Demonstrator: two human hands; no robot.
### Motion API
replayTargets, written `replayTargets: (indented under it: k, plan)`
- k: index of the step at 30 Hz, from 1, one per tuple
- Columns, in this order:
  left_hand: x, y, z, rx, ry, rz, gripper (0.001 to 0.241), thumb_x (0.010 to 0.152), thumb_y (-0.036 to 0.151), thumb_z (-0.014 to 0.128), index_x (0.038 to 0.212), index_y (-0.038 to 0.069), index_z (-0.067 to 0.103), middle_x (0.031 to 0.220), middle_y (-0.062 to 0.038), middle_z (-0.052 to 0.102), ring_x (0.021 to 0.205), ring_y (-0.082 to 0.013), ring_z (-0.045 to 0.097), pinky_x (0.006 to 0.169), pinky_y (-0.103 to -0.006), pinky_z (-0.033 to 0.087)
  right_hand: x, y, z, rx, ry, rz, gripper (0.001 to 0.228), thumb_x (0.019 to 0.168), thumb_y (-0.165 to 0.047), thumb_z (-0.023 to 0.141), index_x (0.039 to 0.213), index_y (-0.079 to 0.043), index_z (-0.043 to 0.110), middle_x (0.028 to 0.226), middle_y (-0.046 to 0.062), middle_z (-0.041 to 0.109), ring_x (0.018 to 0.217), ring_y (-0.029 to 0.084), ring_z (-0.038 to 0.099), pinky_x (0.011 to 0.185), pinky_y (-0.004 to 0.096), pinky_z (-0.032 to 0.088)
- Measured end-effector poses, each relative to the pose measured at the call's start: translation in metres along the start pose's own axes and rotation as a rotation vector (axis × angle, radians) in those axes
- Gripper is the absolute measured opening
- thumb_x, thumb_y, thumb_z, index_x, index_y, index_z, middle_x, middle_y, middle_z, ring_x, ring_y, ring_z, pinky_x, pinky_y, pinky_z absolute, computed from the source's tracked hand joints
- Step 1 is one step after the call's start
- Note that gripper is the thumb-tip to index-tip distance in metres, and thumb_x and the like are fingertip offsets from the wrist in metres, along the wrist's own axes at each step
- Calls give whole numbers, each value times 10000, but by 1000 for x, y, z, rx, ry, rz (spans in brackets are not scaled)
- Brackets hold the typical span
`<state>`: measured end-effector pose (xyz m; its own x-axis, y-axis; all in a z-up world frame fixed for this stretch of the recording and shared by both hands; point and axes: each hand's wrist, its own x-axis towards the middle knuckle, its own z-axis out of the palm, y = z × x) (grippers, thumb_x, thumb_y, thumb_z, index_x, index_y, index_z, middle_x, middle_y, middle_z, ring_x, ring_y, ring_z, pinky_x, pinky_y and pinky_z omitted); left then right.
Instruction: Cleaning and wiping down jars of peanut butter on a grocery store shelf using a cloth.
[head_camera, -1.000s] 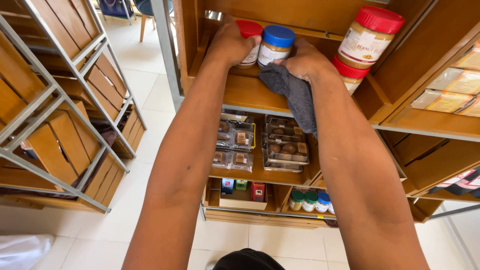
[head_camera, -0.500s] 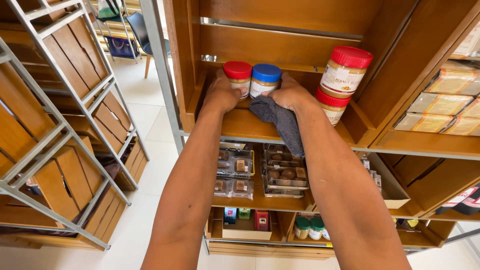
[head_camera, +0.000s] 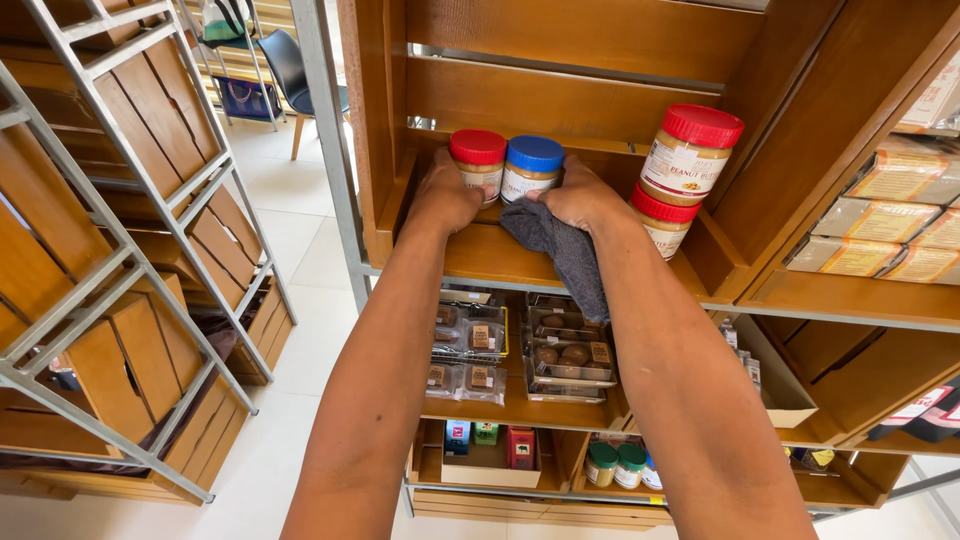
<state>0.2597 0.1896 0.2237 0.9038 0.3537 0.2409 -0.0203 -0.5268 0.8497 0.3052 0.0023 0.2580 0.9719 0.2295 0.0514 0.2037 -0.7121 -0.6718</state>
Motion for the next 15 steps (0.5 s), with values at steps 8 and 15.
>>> replayTargets:
  k: [8, 15]
  plan:
    - [2, -1, 0, 42, -15, -4, 774, 798, 250, 851, 1414, 41, 431, 1368, -217, 611, 1303, -360, 571, 1078, -422, 442, 3, 2, 1, -50, -5, 13, 806, 870, -271, 796, 1509, -22, 372, 1422, 234, 580, 1341, 311, 558, 1095, 397, 434]
    - [4, -4, 2, 39, -30, -12, 794, 815, 251, 836, 1440, 33, 397, 1375, -220, 608, 1312, -359, 569, 1086, -421, 438, 2, 3, 2, -23, 4, -11, 808, 862, -261, 796, 1505, -14, 373, 1408, 232, 598, 1324, 309, 577, 1088, 392, 446]
